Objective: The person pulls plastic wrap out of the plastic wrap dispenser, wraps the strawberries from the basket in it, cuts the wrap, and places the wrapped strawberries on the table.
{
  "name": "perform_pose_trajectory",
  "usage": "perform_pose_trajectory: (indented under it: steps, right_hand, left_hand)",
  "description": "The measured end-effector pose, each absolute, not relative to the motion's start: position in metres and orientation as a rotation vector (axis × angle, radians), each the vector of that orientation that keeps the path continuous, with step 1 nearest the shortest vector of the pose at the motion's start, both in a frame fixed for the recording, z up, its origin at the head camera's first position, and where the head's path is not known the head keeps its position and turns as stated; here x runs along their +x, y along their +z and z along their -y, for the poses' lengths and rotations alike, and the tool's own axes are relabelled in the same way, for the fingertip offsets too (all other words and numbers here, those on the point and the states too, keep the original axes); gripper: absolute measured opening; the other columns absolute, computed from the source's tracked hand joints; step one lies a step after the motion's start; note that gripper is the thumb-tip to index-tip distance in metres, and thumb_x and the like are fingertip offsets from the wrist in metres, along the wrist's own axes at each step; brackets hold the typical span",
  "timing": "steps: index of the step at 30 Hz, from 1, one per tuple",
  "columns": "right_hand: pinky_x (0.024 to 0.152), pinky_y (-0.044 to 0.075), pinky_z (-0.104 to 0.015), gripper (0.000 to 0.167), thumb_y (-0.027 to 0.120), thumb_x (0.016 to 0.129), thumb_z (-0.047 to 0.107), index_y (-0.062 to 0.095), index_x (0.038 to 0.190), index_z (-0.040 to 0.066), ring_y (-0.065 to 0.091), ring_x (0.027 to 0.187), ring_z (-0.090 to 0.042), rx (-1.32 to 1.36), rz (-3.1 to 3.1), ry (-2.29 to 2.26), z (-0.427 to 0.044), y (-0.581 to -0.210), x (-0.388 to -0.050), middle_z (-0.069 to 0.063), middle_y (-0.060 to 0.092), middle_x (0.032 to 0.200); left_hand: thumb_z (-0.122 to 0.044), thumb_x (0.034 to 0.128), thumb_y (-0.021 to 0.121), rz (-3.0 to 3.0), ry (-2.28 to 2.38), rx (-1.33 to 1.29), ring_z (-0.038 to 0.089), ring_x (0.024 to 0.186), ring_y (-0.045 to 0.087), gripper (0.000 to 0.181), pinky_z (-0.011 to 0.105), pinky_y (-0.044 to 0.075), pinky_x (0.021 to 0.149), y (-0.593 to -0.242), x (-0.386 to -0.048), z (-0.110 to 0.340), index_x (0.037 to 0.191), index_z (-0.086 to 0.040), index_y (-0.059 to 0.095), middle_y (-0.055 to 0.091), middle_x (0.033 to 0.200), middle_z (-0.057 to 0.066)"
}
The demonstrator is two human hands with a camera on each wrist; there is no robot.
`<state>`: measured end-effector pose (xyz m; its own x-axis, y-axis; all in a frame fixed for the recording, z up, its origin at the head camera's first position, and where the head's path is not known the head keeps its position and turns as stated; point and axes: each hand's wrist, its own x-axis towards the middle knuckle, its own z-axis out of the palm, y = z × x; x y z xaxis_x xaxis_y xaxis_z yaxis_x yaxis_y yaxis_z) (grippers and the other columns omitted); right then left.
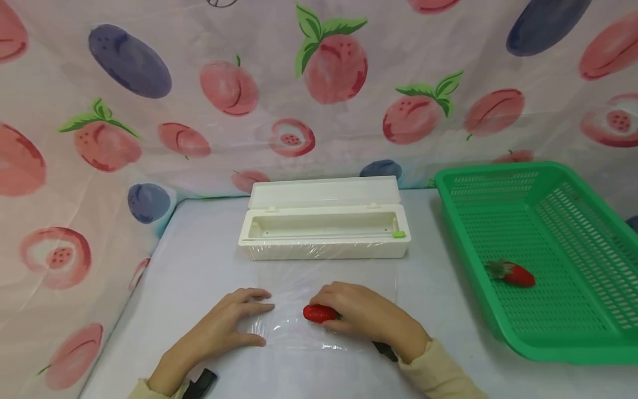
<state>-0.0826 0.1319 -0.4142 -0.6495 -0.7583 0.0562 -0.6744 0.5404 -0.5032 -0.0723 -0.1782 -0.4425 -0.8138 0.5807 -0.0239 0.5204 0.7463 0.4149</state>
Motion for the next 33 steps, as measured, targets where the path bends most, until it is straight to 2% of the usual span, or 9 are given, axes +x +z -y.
perform_pose_trajectory:
  steps: [17,26,33]
  right_hand:
    - [0.089,0.055,-0.027,0.035,0.075,0.089,0.027,0.068,0.123,0.020,0.060,0.099,-0.008,-1.173,-2.564,-0.642,-0.120,-0.425,-0.074,0.008,0.068,0.111]
    - [0.087,0.054,-0.025,0.033,0.076,0.088,0.026,0.068,0.119,0.020,0.059,0.098,-0.006,-1.213,-2.588,-0.664,-0.120,-0.429,-0.072,0.008,0.066,0.110]
    - [0.085,0.055,-0.024,0.037,0.079,0.086,0.029,0.068,0.120,0.019,0.059,0.100,-0.008,-1.204,-2.606,-0.642,-0.122,-0.428,-0.070,0.006,0.064,0.113]
  left_hand:
    - [-0.038,0.0727,0.087,-2.797,0.604,0.906,0.021,0.124,0.053,0.059,0.044,0.044,0.099,-0.443,-0.073,0.178,0.126,-0.018,0.070,0.058,0.135,-0.001]
    - [-0.037,0.0725,0.087,-2.789,0.619,0.899,0.020,0.123,0.052,0.059,0.044,0.043,0.100,-0.442,-0.072,0.178,0.125,-0.016,0.070,0.058,0.135,-0.001]
    - [-0.036,0.0720,0.088,-2.791,0.601,0.906,0.021,0.124,0.052,0.059,0.044,0.043,0.100,-0.443,-0.072,0.178,0.125,-0.016,0.070,0.059,0.135,0.000]
